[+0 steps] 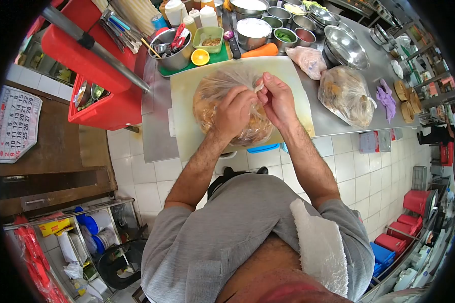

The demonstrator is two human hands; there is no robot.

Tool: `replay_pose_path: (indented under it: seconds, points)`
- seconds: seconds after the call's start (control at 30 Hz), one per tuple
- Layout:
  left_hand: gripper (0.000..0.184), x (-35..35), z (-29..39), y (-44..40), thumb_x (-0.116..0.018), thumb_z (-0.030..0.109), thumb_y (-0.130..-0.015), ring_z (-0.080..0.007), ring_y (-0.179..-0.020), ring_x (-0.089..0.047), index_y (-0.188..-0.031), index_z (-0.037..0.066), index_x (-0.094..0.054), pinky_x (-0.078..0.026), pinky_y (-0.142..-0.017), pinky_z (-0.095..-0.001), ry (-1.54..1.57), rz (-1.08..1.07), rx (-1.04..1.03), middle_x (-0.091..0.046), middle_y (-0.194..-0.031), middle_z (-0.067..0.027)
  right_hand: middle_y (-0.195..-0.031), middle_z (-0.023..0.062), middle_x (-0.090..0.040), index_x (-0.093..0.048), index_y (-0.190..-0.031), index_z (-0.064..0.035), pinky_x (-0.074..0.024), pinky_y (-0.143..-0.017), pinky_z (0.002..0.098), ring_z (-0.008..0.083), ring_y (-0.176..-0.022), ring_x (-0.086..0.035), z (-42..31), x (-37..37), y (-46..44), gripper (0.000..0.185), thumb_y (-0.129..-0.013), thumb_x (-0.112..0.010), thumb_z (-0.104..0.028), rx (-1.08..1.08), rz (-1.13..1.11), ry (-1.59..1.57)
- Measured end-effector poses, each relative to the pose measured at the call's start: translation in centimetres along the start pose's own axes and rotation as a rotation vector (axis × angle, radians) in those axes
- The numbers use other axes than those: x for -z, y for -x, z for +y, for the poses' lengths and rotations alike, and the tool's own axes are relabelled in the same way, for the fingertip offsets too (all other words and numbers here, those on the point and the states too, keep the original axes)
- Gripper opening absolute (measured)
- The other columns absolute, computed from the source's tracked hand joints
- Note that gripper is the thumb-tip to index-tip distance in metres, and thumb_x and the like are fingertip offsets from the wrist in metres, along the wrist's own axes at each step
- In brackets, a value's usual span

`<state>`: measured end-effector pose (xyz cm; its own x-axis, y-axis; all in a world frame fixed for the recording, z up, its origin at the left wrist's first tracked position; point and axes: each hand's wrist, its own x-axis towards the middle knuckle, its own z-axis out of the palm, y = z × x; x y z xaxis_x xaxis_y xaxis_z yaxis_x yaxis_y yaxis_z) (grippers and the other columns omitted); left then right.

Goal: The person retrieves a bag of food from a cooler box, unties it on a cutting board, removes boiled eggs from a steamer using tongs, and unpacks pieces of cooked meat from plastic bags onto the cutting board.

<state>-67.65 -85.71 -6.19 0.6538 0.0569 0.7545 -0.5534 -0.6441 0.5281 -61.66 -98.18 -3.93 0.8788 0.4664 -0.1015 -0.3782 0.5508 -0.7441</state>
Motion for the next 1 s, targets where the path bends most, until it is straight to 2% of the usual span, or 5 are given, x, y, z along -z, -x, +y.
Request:
replay_pose_path:
  seconds: [0.33,0.53,0.6,0.83,1.0]
  points:
    - [0.01,1.2,-0.9,1.3,-0.062,0.002,-0.08,-0.0277,-0.081,-0.057,-0.088,0.001,-0.055,-0.048,-0.07,-0.0336,0.073,-0.169,0.028,-0.055,-0.091,-0.0111,-0.058,-0.0021,-0.042,-0.056,-0.076,-0.003,-0.0296,-0.045,0.0228,0.0097,-0.048,-0.036,1.1,-0.4,-1.6,0.024,-0.093,-0.053,-0.02,-0.116,0.092,-0.143]
    - [0.016,1.5,-0.8,1.1,-0.063,0.003,-0.08,-0.027,-0.083,-0.056,-0.094,0.002,-0.054,-0.047,-0.071,-0.0336,0.033,-0.138,0.059,-0.055,-0.093,-0.0113,-0.06,-0.0022,-0.043,-0.057,-0.077,-0.0023,-0.0295,-0.045,0.0224,0.0092,-0.049,-0.036,1.0,-1.1,-2.0,0.023,-0.092,-0.054,-0.02,-0.105,0.066,-0.091]
    - [0.015,1.1,0.4,0.6,-0.064,0.004,-0.08,-0.0267,-0.084,-0.057,-0.092,0.003,-0.056,-0.047,-0.071,-0.0338,0.042,-0.003,0.165,-0.055,-0.093,-0.0111,-0.06,-0.0022,-0.043,-0.057,-0.078,-0.002,-0.0297,-0.045,0.0224,0.009,-0.049,-0.036,0.6,-1.7,-1.8,0.024,-0.092,-0.055,-0.021,-0.073,0.067,-0.021]
    - [0.01,1.0,-0.6,-0.2,-0.063,0.003,-0.08,-0.0269,-0.084,-0.057,-0.087,0.002,-0.058,-0.047,-0.071,-0.033,-0.025,0.027,0.076,-0.056,-0.091,-0.0105,-0.06,-0.002,-0.043,-0.058,-0.077,-0.002,-0.0305,-0.046,0.0223,0.0088,-0.049,-0.038,-0.3,-2.1,-1.5,0.025,-0.091,-0.057,-0.022,0.005,0.095,0.057]
    - [0.011,1.8,-0.5,0.2,-0.064,0.004,-0.078,-0.0282,-0.081,-0.057,-0.086,0.001,-0.057,-0.047,-0.07,-0.0345,0.073,-0.169,0.057,-0.056,-0.088,-0.0096,-0.059,-0.0021,-0.042,-0.057,-0.075,-0.0029,-0.0298,-0.045,0.023,0.0088,-0.047,-0.036,0.6,-1.0,-2.8,0.025,-0.092,-0.055,-0.021,-0.017,0.111,0.057]
